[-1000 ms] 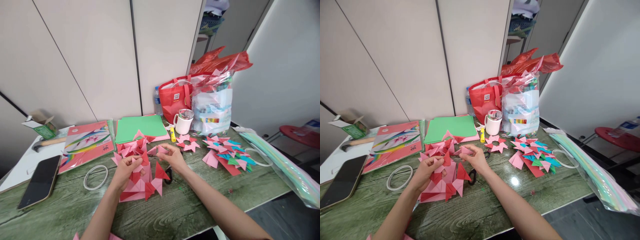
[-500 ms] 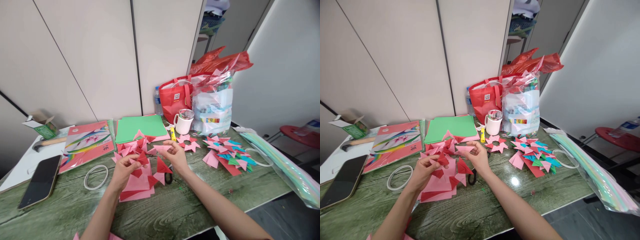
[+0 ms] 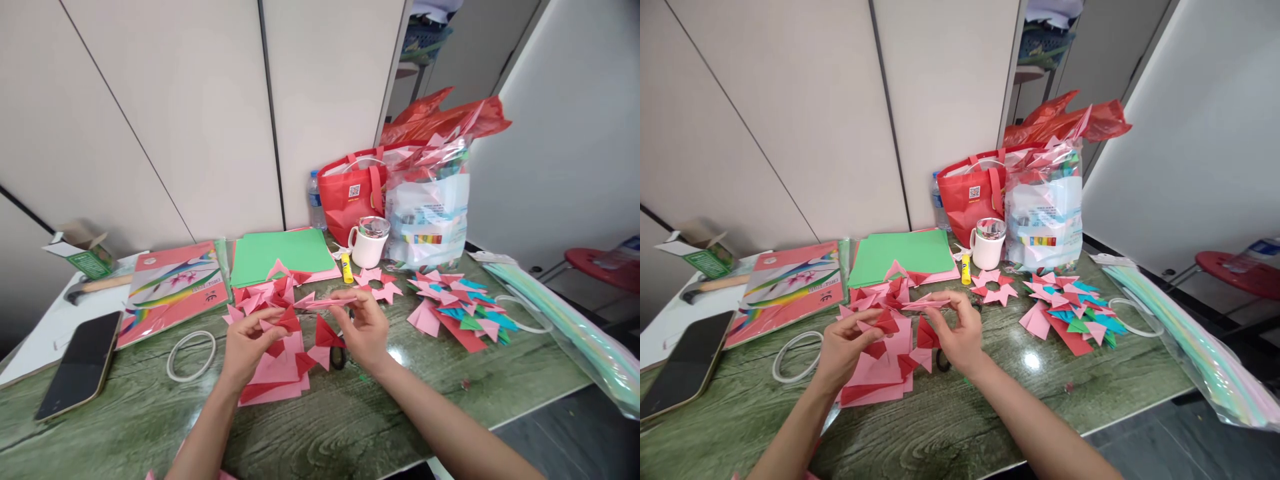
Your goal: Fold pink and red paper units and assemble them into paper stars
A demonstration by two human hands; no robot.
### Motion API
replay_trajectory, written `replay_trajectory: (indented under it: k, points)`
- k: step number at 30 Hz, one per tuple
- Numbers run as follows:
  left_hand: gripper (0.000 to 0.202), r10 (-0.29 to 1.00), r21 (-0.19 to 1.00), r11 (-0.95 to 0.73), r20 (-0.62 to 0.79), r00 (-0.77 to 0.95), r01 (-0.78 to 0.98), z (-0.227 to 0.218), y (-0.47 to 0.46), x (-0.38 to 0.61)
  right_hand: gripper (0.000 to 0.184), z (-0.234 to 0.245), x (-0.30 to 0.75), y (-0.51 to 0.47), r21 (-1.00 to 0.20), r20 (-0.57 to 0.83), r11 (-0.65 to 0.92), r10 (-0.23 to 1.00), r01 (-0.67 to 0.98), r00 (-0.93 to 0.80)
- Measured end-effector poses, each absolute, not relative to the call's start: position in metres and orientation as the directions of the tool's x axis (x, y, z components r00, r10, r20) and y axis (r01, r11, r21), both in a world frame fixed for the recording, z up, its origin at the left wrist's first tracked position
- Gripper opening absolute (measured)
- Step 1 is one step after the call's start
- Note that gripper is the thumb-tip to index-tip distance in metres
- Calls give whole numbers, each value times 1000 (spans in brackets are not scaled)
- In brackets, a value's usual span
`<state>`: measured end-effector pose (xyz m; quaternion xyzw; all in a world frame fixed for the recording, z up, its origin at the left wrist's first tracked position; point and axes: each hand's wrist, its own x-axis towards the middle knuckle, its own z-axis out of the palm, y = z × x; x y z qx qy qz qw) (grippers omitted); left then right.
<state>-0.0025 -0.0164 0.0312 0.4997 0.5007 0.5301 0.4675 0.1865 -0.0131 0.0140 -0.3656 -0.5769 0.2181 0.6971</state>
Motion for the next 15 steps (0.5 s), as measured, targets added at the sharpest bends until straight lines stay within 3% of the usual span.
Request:
replay_trajectory:
  k: [5, 15]
  points:
    - [26, 993, 983, -84, 69, -96, -166, 28, -14, -1, 16, 13, 184, -18, -750, 655, 654, 714, 100, 246]
    - [24, 997, 993, -41, 48, 62, -110, 22, -12, 6, 22, 3, 181, -12, -684, 729, 691, 660, 234, 181]
